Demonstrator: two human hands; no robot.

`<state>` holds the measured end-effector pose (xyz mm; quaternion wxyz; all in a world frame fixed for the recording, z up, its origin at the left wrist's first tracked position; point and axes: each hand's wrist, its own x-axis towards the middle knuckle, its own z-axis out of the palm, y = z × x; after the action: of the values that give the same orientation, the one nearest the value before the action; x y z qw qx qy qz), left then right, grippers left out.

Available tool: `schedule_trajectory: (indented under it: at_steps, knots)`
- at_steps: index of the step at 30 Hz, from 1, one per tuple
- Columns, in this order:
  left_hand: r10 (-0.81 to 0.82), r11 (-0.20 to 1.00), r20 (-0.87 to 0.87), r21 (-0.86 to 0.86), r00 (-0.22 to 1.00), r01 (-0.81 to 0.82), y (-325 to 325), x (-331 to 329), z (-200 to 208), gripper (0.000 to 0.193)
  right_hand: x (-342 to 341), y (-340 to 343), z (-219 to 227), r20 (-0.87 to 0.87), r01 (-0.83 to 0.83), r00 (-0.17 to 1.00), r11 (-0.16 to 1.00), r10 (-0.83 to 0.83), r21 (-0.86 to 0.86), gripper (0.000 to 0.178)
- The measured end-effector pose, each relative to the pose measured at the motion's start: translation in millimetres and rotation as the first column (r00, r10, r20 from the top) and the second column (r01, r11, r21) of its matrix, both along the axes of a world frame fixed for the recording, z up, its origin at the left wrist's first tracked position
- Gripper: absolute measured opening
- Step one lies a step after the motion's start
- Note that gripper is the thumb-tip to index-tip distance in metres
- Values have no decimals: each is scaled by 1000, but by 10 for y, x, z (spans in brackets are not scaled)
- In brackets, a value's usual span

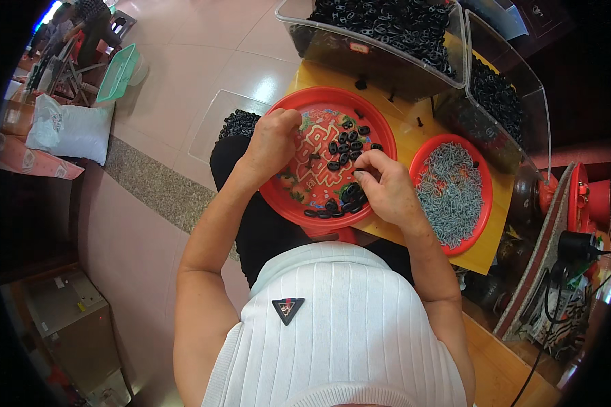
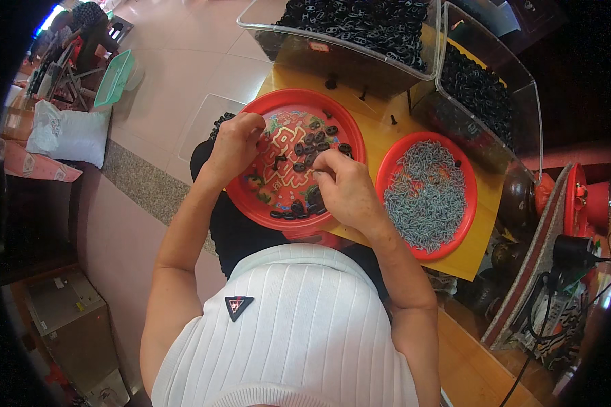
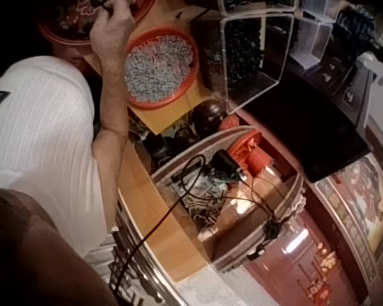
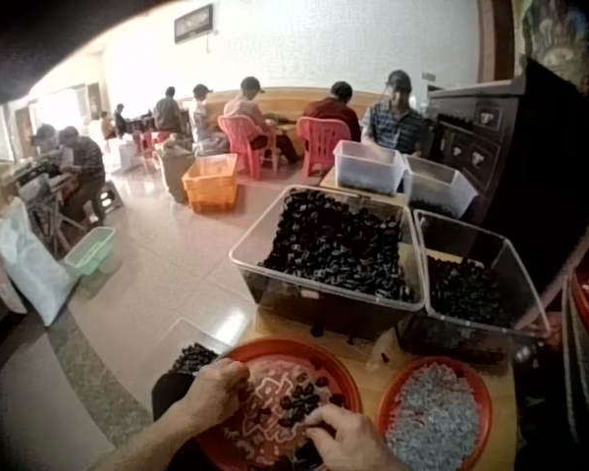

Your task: The person repeatedly takes plastic stopper pieces and small springs from trays and assembles them together by hand.

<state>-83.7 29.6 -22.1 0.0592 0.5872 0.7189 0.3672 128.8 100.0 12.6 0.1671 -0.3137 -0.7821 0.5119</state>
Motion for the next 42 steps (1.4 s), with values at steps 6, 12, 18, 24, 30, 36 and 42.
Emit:
schedule_trajectory:
  at_steps: [6, 12, 18, 24, 30, 36, 42]
  knots:
    - [15, 1000, 501, -29, 865, 0, -113, 92, 105, 7, -8, -28, -129, -116, 44, 991, 990, -59, -134, 6]
    - [2, 1000, 960, -4, 279, 7, -187, 130, 133, 3, -72, -100, -58, -66, 64, 993, 925, -95, -374, 4]
    - [-196, 979, 980, 195, 17, 61, -268, 160, 77, 4, -81, -91, -56, -126, 0, 990, 906, -59, -424, 2]
    - [-239, 970, 971, 240, -33, 31, -330, 324, 142, 8, -177, -140, 40, -180, 40, 978, 937, -108, -346, 5]
    - [-297, 951, 932, 307, 208, -18, -364, 508, 187, 8, -317, -234, 99, -295, -40, 949, 887, -111, -461, 7]
    - [-210, 975, 968, 217, 136, -41, -416, 587, 254, 8, -345, -215, 66, -265, -71, 964, 948, -14, -310, 6]
    - [-98, 995, 995, 98, 18, -2, -444, 533, 183, 4, -427, -313, -14, -194, 27, 981, 983, 9, 179, 4]
